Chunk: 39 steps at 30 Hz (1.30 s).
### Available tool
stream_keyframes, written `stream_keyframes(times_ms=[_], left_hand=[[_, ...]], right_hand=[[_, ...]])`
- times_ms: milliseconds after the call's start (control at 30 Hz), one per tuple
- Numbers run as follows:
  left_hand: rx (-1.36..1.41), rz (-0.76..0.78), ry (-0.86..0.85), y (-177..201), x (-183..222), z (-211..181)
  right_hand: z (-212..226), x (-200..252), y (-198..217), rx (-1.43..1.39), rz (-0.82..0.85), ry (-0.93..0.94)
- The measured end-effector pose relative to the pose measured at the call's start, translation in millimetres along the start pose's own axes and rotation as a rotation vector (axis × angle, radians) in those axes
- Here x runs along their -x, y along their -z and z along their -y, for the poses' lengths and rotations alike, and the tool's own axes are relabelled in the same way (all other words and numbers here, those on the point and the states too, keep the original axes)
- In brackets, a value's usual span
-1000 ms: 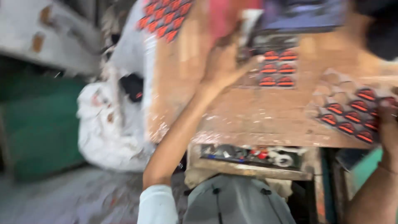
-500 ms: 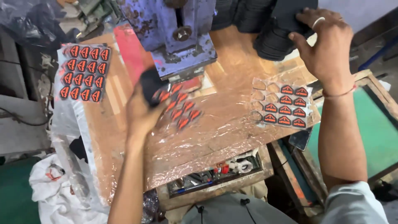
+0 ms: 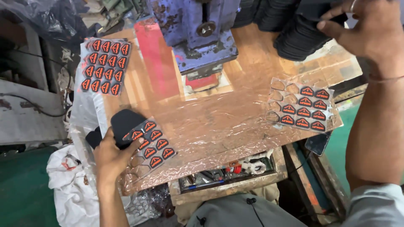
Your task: Placing heat-transfer labels onto fabric patches and using a manual press machine to bond them.
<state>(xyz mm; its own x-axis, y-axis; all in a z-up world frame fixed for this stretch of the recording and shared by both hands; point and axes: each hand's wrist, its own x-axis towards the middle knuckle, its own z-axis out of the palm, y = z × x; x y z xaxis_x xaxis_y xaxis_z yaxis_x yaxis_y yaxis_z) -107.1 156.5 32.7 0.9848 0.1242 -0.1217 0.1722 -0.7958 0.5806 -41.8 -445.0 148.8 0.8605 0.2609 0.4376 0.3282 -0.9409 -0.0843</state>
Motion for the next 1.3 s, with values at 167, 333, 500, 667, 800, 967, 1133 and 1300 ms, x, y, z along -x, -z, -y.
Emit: stream_keyframes(times_ms=[167,333,500,667,800,967,1133,1300], left_hand=[[0.092,0.025,0.049,4,-3,2],[-0.073,-0.019,0.086,23,-5,1],[-0.293,-0.401,-0.260,8,2,-10],[-0.065,-0.236,-0.612,-64,-15,-54],[-0.055,-0.140,-0.792,-105,-33,-99],[-0.187,-0.085,-0.779,-130,-33,-97],[-0.078,-0.084,-0.746,-131,-31,-97],[-0.144,-0.096,-0.772,-126,-29,-101]], right_hand=[[4,30,-25,0.002,-0.307,-0.161],[164,105,-64,-0.309,-0.238,-0.089],[256,130,-105,-0.087,0.306,0.182],[231,66,-115,-0.177,0.318,0.229],[192,27,-140,-0.168,0.310,0.286],[178,26,-134,-0.275,0.270,0.254],[173,24,-147,-0.227,0.278,0.264],[178,20,-144,-0.184,0.282,0.284]])
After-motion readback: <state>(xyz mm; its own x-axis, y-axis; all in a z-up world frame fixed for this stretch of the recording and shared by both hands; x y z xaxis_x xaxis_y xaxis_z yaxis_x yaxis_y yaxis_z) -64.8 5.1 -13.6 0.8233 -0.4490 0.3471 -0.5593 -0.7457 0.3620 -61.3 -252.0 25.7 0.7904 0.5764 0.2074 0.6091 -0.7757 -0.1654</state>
